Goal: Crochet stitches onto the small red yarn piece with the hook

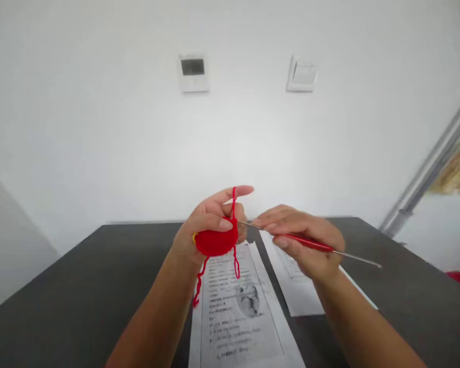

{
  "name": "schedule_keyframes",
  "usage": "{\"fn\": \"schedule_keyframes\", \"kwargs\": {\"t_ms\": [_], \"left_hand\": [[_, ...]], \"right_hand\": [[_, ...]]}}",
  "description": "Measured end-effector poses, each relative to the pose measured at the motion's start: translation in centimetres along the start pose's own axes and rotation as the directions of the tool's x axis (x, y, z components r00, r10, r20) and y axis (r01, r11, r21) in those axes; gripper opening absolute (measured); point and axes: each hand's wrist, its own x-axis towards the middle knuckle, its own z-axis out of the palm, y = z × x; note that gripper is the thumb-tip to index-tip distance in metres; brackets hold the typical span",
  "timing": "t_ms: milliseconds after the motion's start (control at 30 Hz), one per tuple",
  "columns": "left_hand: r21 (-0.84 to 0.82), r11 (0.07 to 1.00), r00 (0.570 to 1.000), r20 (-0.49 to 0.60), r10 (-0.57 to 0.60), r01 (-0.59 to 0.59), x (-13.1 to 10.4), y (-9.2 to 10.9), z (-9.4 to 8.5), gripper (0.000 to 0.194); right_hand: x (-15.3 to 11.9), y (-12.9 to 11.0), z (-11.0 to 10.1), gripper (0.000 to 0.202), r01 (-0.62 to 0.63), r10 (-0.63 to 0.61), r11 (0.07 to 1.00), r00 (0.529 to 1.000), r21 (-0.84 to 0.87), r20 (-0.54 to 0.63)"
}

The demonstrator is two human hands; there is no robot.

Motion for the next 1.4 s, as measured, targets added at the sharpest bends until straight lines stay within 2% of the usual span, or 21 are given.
{"fn": "schedule_keyframes", "kwargs": {"t_ms": [300, 467, 567, 667, 767, 900, 1133, 1400], "left_hand": [[0.021, 0.998, 0.996, 0.062, -0.058, 0.056, -0.2, 0.0, -0.5, 0.037], [0.152, 0.986, 0.997, 0.019, -0.069, 0.065, -0.7, 0.1, -1.0, 0.037], [0.261, 0.965, 0.999, -0.043, -0.030, 0.040, -0.9, 0.3, -1.1, 0.037], [0.339, 0.940, 0.995, -0.097, -0.002, 0.035, -1.0, 0.5, -0.8, 0.042], [0.393, 0.919, 0.993, -0.121, 0.014, 0.035, -1.1, 0.5, -0.3, 0.046], [0.447, 0.894, 0.983, -0.166, 0.071, 0.011, -1.1, 0.4, 0.1, 0.047], [0.477, 0.877, 0.952, -0.234, 0.198, -0.065, -1.3, 0.1, 0.6, 0.033], [0.572, 0.817, 0.923, -0.277, 0.266, -0.064, -1.4, 0.2, 0.9, 0.027]], "right_hand": [[0.5, -0.2, -0.4, 0.019, -0.041, 0.041, 0.993, 0.999, 0.114, 0.000], [0.3, 0.0, 0.1, 0.013, -0.077, 0.094, 0.975, 0.993, 0.207, -0.073], [0.3, 0.1, 0.5, 0.018, -0.024, 0.032, 0.997, 0.994, 0.078, -0.103], [0.4, 0.0, 0.7, 0.030, 0.071, -0.074, 0.987, 0.997, -0.147, -0.015], [0.4, -0.1, 0.5, 0.031, 0.067, -0.067, 0.979, 0.998, -0.192, 0.007], [0.1, 0.0, 0.2, 0.031, -0.006, -0.001, 0.987, 0.999, -0.163, -0.042], [-0.1, 0.4, 0.3, 0.027, -0.098, 0.092, 0.994, 0.986, -0.043, -0.138], [0.2, 0.2, 0.0, 0.017, -0.178, 0.189, 0.978, 0.977, 0.109, -0.095]]}}
